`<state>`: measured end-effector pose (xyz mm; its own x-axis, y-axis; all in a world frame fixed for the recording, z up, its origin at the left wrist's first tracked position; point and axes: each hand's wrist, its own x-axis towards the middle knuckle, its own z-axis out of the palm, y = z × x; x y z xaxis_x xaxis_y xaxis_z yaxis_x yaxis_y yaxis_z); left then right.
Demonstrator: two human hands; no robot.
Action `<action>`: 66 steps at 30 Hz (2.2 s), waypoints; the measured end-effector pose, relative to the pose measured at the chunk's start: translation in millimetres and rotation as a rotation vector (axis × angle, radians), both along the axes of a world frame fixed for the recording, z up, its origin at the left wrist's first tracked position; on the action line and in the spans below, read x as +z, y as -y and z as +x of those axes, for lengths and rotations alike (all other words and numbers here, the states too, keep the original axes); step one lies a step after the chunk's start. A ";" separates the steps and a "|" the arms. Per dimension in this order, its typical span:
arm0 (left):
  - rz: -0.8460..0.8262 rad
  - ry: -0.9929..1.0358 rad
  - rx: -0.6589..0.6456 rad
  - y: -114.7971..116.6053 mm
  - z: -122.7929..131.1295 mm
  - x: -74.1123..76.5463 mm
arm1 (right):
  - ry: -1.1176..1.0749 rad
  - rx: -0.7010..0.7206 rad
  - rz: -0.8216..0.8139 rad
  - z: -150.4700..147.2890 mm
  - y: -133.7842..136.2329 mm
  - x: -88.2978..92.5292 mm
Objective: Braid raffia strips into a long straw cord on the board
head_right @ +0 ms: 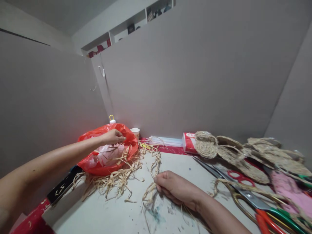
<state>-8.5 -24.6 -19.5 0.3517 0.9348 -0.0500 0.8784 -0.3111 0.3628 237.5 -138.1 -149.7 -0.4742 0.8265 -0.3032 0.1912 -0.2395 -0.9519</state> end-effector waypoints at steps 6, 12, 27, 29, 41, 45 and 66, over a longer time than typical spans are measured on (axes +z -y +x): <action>0.012 0.012 0.125 4.9 3.5 -9.1 | 0.025 -0.014 0.010 -1.4 1.4 1.2; -0.170 0.170 0.062 2.6 7.9 -23.9 | 0.017 -0.011 -0.008 -2.6 2.5 6.4; -0.097 0.675 0.045 26.5 -15.4 72.0 | 0.061 -0.017 0.041 -5.0 1.7 2.7; -0.057 0.651 0.057 29.0 -19.6 79.5 | 0.062 -0.011 0.051 -5.3 0.8 1.1; 0.197 0.706 0.066 36.4 -29.2 103.9 | 0.040 -0.002 0.061 -4.7 0.6 -1.4; 0.006 0.876 0.088 40.0 -29.3 101.6 | 0.032 -0.001 0.051 -4.8 1.3 0.2; -0.734 0.972 -0.183 124.8 36.0 -43.5 | -0.141 -0.014 -0.106 2.5 1.0 7.7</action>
<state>27.5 -149.5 -63.1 0.6593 0.7282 -0.1870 0.1105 0.1521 0.9822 239.9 -139.1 -142.0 -0.5071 0.8001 -0.3204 0.0540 -0.3415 -0.9383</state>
